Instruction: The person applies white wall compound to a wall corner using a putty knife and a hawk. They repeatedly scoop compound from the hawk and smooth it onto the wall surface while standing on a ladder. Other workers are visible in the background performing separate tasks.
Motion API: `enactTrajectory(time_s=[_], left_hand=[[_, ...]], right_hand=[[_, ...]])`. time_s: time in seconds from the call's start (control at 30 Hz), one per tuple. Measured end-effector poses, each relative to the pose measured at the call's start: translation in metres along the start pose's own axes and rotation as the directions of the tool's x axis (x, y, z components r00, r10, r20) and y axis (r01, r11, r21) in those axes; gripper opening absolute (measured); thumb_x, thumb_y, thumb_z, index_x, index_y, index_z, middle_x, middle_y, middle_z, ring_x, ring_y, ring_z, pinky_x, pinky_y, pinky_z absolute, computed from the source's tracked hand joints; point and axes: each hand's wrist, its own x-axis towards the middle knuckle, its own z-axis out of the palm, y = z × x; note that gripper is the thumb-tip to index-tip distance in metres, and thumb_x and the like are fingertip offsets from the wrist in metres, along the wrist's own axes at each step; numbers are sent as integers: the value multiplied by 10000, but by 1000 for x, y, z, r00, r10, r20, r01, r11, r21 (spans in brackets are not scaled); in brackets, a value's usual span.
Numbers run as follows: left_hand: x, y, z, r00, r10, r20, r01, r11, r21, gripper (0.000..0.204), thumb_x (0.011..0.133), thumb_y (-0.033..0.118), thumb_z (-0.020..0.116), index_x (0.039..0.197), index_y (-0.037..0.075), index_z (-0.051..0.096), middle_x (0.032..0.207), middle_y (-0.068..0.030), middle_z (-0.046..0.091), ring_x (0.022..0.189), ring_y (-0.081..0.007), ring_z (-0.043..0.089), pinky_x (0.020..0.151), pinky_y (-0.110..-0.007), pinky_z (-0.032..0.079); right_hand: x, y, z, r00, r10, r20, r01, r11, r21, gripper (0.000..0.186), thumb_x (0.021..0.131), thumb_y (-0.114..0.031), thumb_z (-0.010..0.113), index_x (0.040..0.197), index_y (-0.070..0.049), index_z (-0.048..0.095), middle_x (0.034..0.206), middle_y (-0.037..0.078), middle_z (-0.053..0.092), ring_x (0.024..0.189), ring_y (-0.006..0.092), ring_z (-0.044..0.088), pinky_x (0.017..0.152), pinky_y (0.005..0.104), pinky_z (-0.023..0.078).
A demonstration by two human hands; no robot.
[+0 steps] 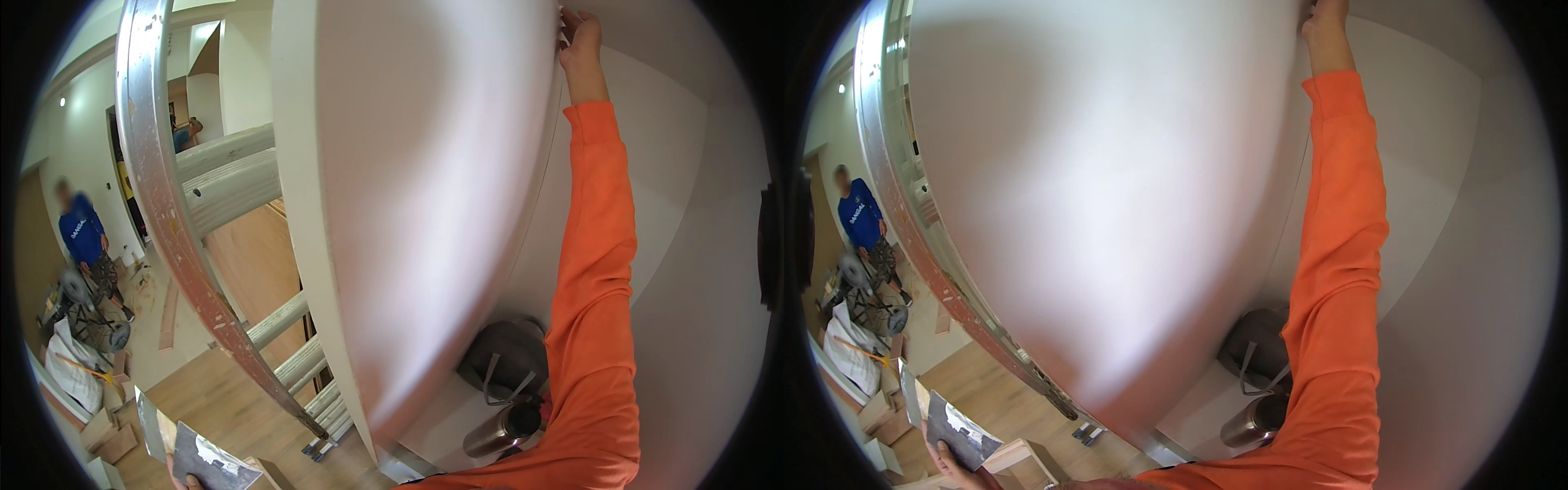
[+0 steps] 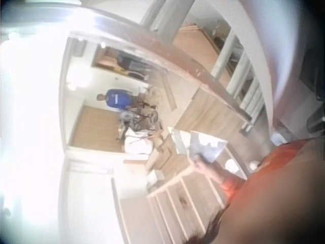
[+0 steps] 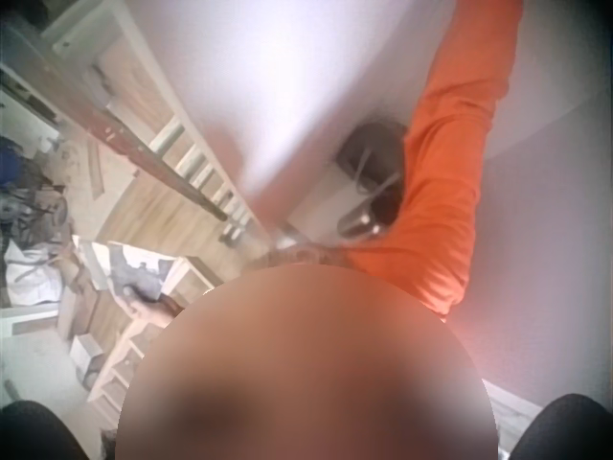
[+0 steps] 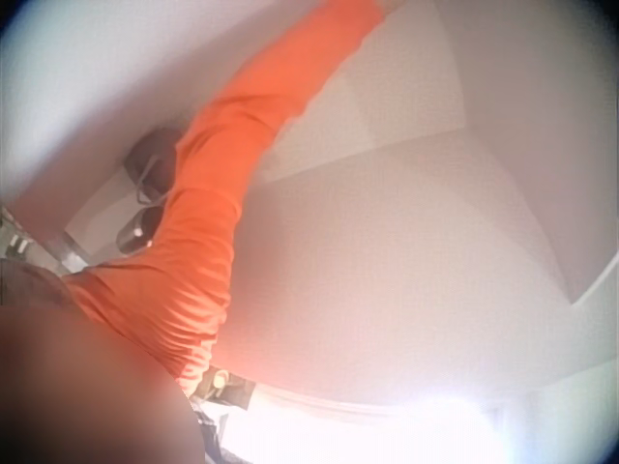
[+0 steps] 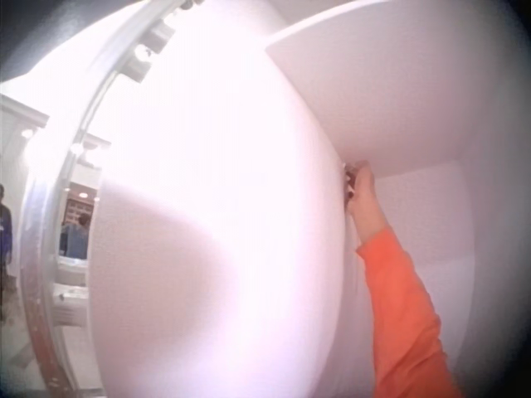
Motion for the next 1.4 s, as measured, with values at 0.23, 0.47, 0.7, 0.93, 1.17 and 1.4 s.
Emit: enactTrajectory(time_s=[0.23, 0.47, 0.7, 0.93, 1.17, 1.4], left_hand=[[1, -3, -1, 999, -35, -29, 35, 999, -25, 427, 926, 102, 604, 1309, -66, 520, 1303, -221, 580, 1179, -328, 570, 1032, -453, 469], [-1, -3, -1, 1000, 4, -1, -4, 999, -45, 420, 927, 98, 601, 1303, -71, 525, 1289, -219, 588, 1173, -325, 573, 1025, -452, 475], [1, -9, -6, 999, -20, -27, 20, 1000, -15, 409, 929, 103, 595, 1295, -69, 532, 1302, -224, 576, 1180, -326, 565, 1051, -455, 444], [0, -11, -9, 1000, -8, -22, 8, 1000, -19, 428, 937, 107, 581, 1323, -64, 513, 1305, -224, 572, 1186, -332, 559, 1058, -459, 435], [3, -12, -12, 1000, -28, 0, 28, 1000, -9, 437, 942, 104, 575, 1341, -55, 496, 1320, -224, 561, 1198, -341, 551, 1059, -476, 445], [-1, -10, -14, 998, 3, -69, 4, 996, 91, 360, 937, 132, 572, 1243, -55, 537, 1226, -191, 588, 1106, -278, 566, 984, -416, 469]], right_hand=[[-20, -10, 2, 999, -34, 35, 35, 999, -19, 520, 976, -400, 356, 1259, -19, 568, 1259, 96, 525, 1076, 215, 428, 918, 387, 349], [-42, -17, 8, 995, -65, 69, 67, 997, -31, 554, 1001, -386, 329, 1336, 5, 535, 1375, 107, 508, 1211, 225, 414, 1004, 393, 310], [-67, -26, 19, 991, -93, 95, 99, 993, -57, 599, 1013, -374, 286, 1406, 39, 469, 1488, 136, 441, 1355, 252, 345, 1108, 412, 238], [-83, -24, 24, 984, -119, 136, 130, 989, -74, 632, 1009, -367, 252, 1435, 68, 420, 1548, 156, 377, 1449, 286, 260, 1165, 429, 168], [-69, -49, 3, 560, 235, 795, -566, 808, 160, 670, 992, -375, 246, 1461, 90, 359, 1560, 203, 335, 1477, 325, 207, 1197, 482, 112], [-131, -40, 42, 940, -276, 200, 302, 947, -112, 631, 989, -356, 295, 1422, 91, 394, 1510, 238, 359, 1426, 346, 270, 1142, 504, 238]])
